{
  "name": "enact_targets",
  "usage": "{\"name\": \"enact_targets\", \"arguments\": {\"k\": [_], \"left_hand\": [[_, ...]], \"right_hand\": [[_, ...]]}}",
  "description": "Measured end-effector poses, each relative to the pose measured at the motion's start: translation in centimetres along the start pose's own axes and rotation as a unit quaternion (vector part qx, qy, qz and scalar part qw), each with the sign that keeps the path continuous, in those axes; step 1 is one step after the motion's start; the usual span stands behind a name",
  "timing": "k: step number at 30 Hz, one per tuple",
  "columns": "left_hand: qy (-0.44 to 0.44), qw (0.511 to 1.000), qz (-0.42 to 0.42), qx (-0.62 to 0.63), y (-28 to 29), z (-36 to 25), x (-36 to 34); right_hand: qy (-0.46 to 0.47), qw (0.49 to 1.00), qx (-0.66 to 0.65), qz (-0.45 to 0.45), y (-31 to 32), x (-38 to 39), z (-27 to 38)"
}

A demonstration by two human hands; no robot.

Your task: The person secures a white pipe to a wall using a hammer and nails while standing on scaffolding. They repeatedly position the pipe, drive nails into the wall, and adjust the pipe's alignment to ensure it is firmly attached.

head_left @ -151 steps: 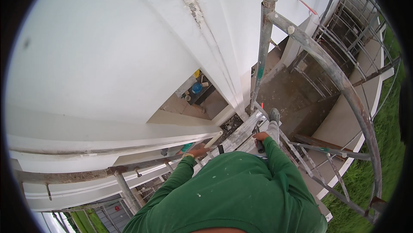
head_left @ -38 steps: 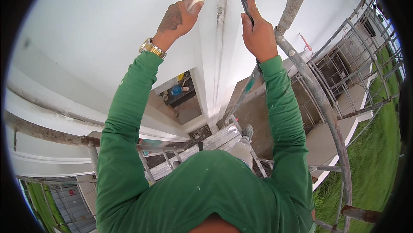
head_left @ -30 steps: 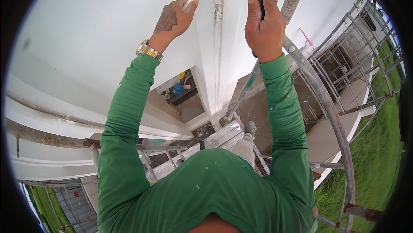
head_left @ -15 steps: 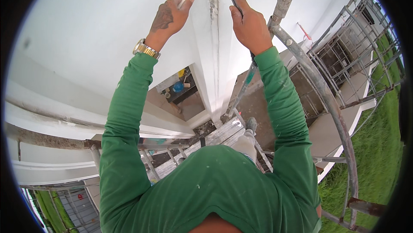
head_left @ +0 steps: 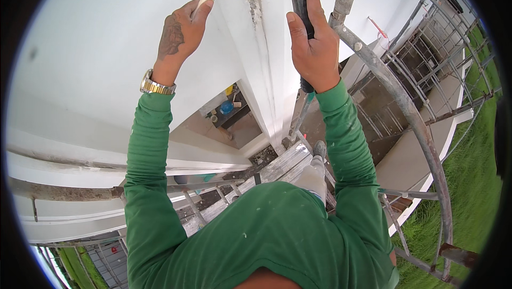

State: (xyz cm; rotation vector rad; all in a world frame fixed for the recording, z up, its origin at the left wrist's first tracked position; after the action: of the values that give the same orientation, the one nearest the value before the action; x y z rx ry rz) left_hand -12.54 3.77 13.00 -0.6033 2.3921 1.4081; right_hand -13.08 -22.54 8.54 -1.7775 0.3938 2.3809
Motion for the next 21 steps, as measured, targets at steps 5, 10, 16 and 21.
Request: {"name": "enact_targets", "arguments": {"k": [5, 10, 16, 21], "left_hand": [[-0.046, 0.996, -0.007, -0.072, 1.3, -1.2, -0.7], [-0.149, 0.974, -0.029, -0.166, 2.4, -1.9, -1.7], [-0.271, 0.925, -0.062, -0.258, 3.2, -2.3, -2.0], [-0.383, 0.873, -0.087, -0.291, 3.6, -3.2, -2.2]], "right_hand": [[0.009, 1.0, -0.002, -0.027, -1.1, 0.8, -0.2], [-0.044, 0.998, -0.013, -0.039, -2.9, 2.4, -1.7], [-0.199, 0.978, -0.058, 0.018, -2.7, 2.6, -3.1], [-0.086, 0.993, -0.014, -0.076, -3.3, 3.0, -3.0]]}}
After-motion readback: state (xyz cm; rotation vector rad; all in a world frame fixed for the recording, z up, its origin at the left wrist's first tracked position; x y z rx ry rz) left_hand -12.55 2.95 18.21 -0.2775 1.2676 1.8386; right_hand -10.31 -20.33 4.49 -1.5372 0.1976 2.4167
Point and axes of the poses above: each hand's wrist, its own x-axis away from the middle knuckle, its own y-axis out of the back of the hand, z = x × y, the point moved 5 cm from there along -x, towards the middle knuckle, and after that the axes turned 7 degrees about y, right-handed, at the moved point
